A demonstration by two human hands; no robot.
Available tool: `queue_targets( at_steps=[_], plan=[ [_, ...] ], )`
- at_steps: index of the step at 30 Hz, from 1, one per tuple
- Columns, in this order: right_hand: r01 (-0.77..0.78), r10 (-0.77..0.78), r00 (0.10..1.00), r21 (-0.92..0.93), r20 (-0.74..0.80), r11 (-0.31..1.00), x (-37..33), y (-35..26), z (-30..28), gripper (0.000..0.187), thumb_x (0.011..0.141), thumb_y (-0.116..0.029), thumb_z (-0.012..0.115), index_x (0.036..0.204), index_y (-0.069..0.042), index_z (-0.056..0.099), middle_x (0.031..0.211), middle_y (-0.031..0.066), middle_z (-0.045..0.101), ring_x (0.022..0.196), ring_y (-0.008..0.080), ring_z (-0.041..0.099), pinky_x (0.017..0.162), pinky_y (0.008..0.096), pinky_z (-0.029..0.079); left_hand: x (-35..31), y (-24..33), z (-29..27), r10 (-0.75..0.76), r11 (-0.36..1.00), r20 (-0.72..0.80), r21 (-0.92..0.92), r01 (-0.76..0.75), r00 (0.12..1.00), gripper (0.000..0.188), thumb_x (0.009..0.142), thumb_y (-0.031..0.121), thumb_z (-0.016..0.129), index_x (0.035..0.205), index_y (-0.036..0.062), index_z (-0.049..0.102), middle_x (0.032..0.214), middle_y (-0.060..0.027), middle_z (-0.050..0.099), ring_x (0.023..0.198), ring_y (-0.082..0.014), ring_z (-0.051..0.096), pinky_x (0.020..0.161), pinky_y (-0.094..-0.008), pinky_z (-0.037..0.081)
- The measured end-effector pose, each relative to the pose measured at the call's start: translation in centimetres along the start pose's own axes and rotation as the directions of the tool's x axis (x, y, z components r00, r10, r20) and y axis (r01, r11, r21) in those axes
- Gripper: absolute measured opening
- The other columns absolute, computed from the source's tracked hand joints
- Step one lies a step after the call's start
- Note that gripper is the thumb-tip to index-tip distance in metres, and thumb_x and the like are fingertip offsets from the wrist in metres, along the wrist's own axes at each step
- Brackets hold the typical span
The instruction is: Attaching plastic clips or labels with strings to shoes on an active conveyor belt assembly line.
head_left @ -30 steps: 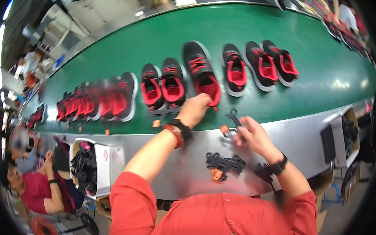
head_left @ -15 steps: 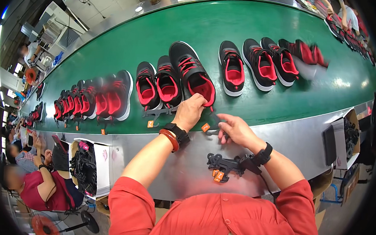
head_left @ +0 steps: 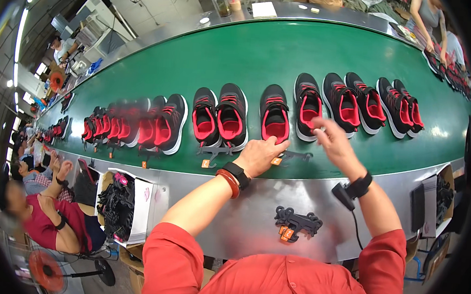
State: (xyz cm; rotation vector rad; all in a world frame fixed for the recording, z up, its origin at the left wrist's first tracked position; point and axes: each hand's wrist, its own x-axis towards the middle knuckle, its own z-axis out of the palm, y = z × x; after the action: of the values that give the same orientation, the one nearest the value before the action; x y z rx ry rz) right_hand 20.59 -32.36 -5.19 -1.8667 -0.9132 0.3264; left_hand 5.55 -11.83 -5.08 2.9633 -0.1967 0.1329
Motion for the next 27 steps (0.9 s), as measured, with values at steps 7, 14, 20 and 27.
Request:
queue_targets(
  at_steps=[7, 14, 20, 27],
  plan=[
    [0.345, -0.231, 0.924, -0.406, 0.303, 0.846, 3.2, 2.9, -0.7, 0.042, 0.080, -0.018, 0.073, 0.115, -0.004, 0.055, 0.121, 0.0129, 0.056, 0.107, 0.0326, 0.057, 0.088, 0.0410, 0.048, -1.3, -1.1, 0.0, -0.220, 0.899, 0.049, -0.378, 0.222, 0.974, 0.036, 0.090, 0.008, 0.049, 0.124, 0.0111, 0.060, 0.095, -0.0176, 0.066, 0.085, -0.0365, 0.064, 0.076, -0.0417, 0.051],
    [0.469, -0.364, 0.883, -0.561, 0.296, 0.682, 2.3, 1.0, 0.1, 0.033, 0.077, -0.033, 0.074, 0.092, -0.008, 0.059, 0.087, 0.0082, 0.055, 0.084, 0.0286, 0.055, 0.071, 0.0407, 0.042, 0.0, -0.7, -1.2, -0.298, 0.854, 0.201, -0.381, 0.355, 0.933, 0.030, 0.089, 0.008, 0.052, 0.116, 0.0082, 0.065, 0.097, -0.0223, 0.067, 0.093, -0.0393, 0.064, 0.080, -0.0447, 0.050],
    [0.553, -0.405, 0.831, -0.639, 0.380, 0.534, 2.8, -2.0, 1.8, 0.028, 0.073, -0.034, 0.075, 0.086, -0.013, 0.061, 0.081, 0.0049, 0.055, 0.081, 0.0246, 0.056, 0.071, 0.0378, 0.041, -1.0, -1.5, -0.8, -0.290, 0.876, 0.105, -0.373, 0.308, 0.951, 0.032, 0.084, 0.005, 0.049, 0.110, 0.0099, 0.068, 0.089, -0.0224, 0.067, 0.086, -0.0409, 0.064, 0.077, -0.0487, 0.051],
    [0.442, -0.405, 0.892, -0.582, 0.201, 0.683, 3.2, -2.5, 3.2, 0.030, 0.069, -0.029, 0.077, 0.091, -0.013, 0.065, 0.077, 0.0070, 0.058, 0.077, 0.0277, 0.060, 0.070, 0.0418, 0.044, -2.1, -2.4, 0.1, -0.303, 0.448, 0.069, -0.870, 0.206, 0.950, 0.024, 0.085, -0.001, 0.056, 0.107, 0.0015, 0.065, 0.113, -0.0198, 0.059, 0.109, -0.0352, 0.058, 0.091, -0.0390, 0.047]
  ],
)
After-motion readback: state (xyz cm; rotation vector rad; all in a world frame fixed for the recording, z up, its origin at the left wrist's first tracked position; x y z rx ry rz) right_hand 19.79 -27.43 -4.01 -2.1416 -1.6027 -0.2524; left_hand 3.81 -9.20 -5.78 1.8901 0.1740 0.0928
